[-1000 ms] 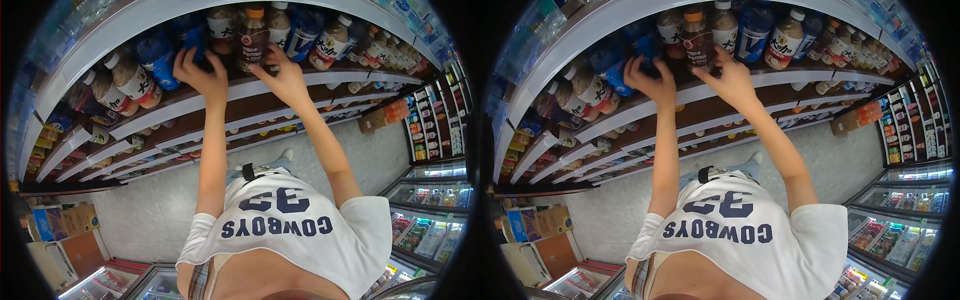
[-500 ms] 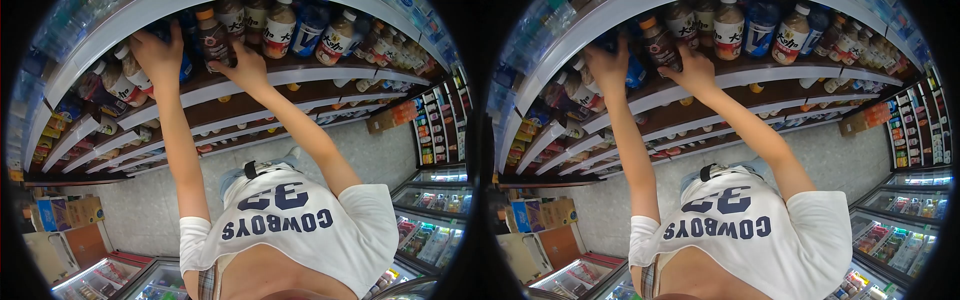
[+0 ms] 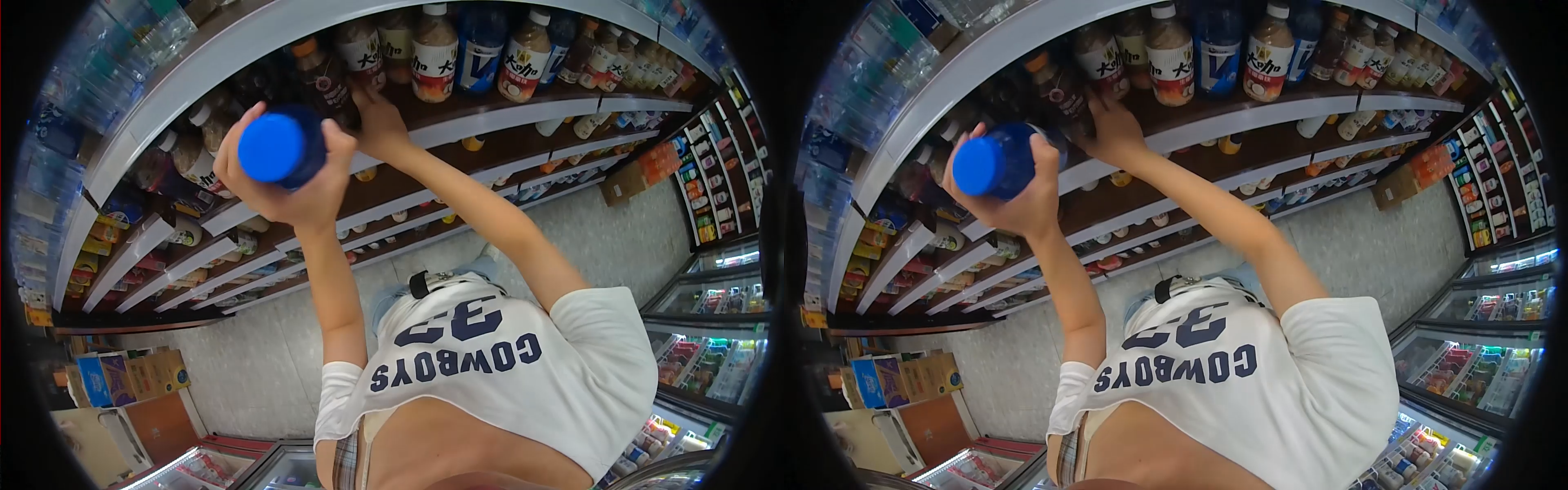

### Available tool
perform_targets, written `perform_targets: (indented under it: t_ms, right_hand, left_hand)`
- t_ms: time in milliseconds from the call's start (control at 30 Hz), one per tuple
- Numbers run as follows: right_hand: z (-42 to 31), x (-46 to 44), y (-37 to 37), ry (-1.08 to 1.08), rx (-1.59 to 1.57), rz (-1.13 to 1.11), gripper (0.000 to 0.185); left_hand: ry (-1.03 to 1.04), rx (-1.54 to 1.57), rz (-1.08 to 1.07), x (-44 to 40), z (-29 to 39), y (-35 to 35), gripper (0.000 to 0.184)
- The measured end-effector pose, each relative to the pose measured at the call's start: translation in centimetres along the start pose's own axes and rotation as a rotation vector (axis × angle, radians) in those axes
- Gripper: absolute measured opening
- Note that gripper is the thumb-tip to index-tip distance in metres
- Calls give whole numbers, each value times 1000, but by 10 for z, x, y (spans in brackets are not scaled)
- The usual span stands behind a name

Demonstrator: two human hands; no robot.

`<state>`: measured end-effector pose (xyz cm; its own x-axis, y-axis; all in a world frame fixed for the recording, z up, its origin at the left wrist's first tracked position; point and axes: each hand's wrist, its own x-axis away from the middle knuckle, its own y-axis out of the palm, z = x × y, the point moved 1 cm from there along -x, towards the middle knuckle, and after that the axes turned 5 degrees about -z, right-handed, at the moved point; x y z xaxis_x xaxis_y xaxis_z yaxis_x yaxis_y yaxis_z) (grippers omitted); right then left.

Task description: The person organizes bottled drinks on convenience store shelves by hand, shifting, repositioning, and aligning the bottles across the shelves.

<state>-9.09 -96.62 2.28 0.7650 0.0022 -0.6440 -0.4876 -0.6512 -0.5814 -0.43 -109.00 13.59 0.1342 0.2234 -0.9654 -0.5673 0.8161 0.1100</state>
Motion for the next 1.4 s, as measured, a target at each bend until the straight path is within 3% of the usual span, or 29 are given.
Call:
perform_targets:
  t_ms: [33,100,133,167,333,467,600,633,833,933,1000,1067,1133,1200,1267,1367,1400]
  right_hand:
    - [-10,-4,-22,80,-212,-221,76]
    - [3,-3,-23,-21,-372,-111,66]
    - [7,-2,-27,-71,-453,-53,61]
    - [14,10,-35,14,-420,-30,46]
    - [27,59,-97,176,-431,125,30]
    - [56,93,-118,381,-455,42,18]
    - [73,113,-115,401,-474,63,17]
    - [76,115,-116,409,-456,28,17]
    - [70,121,-98,479,-532,-161,18]
    - [47,113,-90,573,-574,-276,18]
    - [51,116,-68,384,-552,-268,17]
    - [46,119,-52,345,-582,-262,18]
    - [30,112,-43,322,-590,-250,18]
    - [11,98,-40,310,-569,-231,18]
    - [-10,72,-43,211,-479,-155,27]
    - [-29,28,-38,-16,-333,57,50]
    - [-31,18,-31,-9,-288,35,56]
  left_hand:
    - [36,16,-90,-12,8,1,61]
    - [101,43,-280,-24,21,1,64]
    - [83,120,-271,-21,21,6,64]
    - [68,198,-260,-16,16,18,63]
    - [151,236,-224,1,4,77,58]
    - [-76,264,-227,22,-15,127,63]
    - [-209,257,-301,28,-27,158,86]
    - [-147,113,-322,25,-24,159,90]
    - [18,8,-451,60,-50,140,89]
    - [23,-146,-351,86,-50,94,67]
    - [26,-204,-151,97,-59,64,62]
    - [0,-375,-100,95,-77,32,64]
    - [-164,-430,-63,91,-97,6,64]
    - [-159,-392,-8,84,-121,-15,68]
    - [-163,-364,23,81,-139,-30,72]
    - [-99,-552,-66,84,-149,-36,82]
    - [-71,-602,-86,85,-150,-36,83]
